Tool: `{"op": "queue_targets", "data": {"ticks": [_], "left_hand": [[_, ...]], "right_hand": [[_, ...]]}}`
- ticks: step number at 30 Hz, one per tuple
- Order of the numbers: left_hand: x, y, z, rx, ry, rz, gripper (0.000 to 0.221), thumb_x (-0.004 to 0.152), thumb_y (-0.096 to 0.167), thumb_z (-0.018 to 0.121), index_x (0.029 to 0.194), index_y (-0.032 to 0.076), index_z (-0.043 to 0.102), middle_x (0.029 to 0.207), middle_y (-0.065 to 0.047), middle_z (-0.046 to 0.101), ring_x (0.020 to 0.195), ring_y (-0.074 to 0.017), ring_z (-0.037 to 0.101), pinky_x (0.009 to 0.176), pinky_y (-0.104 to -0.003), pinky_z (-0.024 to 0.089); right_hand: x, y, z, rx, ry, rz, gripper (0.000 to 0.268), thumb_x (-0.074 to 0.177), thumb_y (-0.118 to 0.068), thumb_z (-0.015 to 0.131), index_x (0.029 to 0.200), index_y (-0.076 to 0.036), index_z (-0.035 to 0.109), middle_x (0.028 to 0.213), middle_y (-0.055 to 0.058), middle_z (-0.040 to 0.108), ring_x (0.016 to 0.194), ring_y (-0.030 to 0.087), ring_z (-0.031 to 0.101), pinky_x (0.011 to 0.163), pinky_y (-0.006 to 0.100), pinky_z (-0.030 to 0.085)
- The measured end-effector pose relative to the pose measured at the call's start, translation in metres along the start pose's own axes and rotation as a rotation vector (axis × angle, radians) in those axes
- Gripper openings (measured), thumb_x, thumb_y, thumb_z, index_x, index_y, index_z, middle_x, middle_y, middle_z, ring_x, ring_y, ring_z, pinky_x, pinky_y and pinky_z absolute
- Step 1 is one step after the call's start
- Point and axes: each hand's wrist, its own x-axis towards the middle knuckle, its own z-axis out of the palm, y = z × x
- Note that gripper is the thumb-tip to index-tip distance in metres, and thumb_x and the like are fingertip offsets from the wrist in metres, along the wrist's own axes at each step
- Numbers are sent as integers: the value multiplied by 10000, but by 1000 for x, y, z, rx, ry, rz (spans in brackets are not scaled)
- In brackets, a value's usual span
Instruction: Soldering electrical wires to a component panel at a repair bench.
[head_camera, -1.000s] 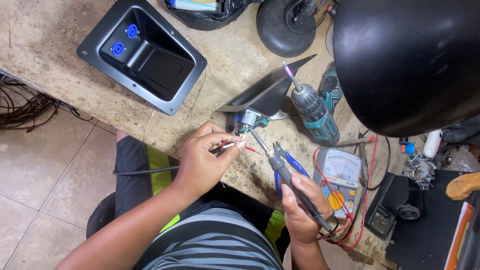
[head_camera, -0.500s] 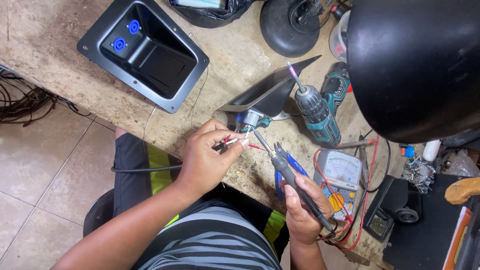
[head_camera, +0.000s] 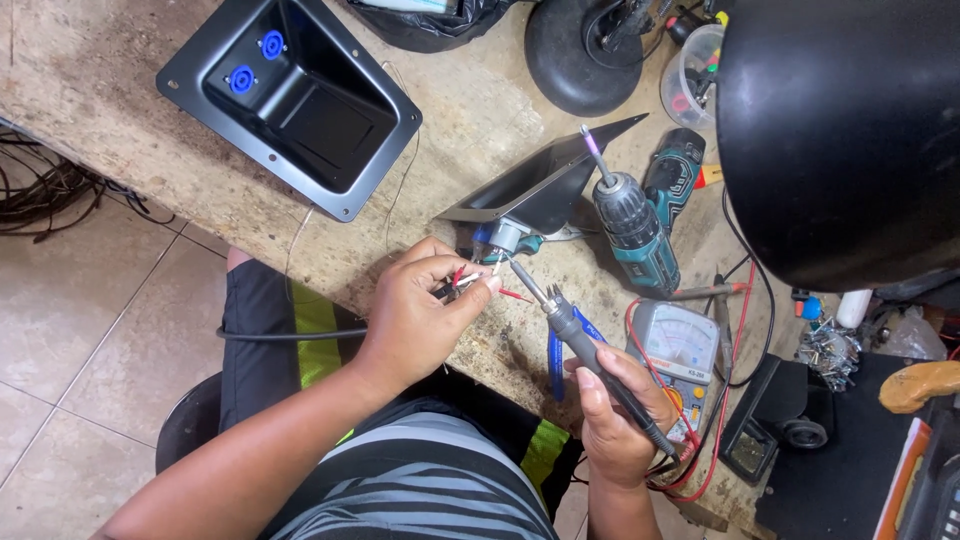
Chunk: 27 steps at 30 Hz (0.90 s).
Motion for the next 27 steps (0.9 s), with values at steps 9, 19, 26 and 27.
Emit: {"op": "queue_targets", "data": {"ticks": [9,19,26,27], "left_hand": [[4,1,-1,24,-19,-53,129,811,173,777,726,85,736,795,3,606,733,-148,594,704,-310,462],[5,2,-4,-18,-75,-147,145,842,217,769,759,98,774,837,2,620,762,-153,601,720,-312,473],[4,0,-2,-9,-73,-131,176,833,193,770,703,84,721,827,-7,610,738,-156,586,703,-321,461],[4,0,-2,-16,-70,-126,196,837,187,774,687,83,702,821,-7,601,736,-155,578,704,-320,460]], "right_hand": [[14,-20,3,-145,-130,-126,264,881,-34,743,1138,-39,687,1140,239,714,821,331,788,773,358,683],[17,-31,9,-144,-177,-185,293,882,-48,761,1166,-77,696,1158,227,727,847,285,789,772,318,690],[16,-37,11,-286,-165,-228,255,878,-62,760,1123,-82,696,1142,223,735,827,281,797,749,307,680],[16,-37,11,-280,-168,-230,252,885,-85,760,1129,-91,696,1144,225,734,827,285,795,737,311,680]]}}
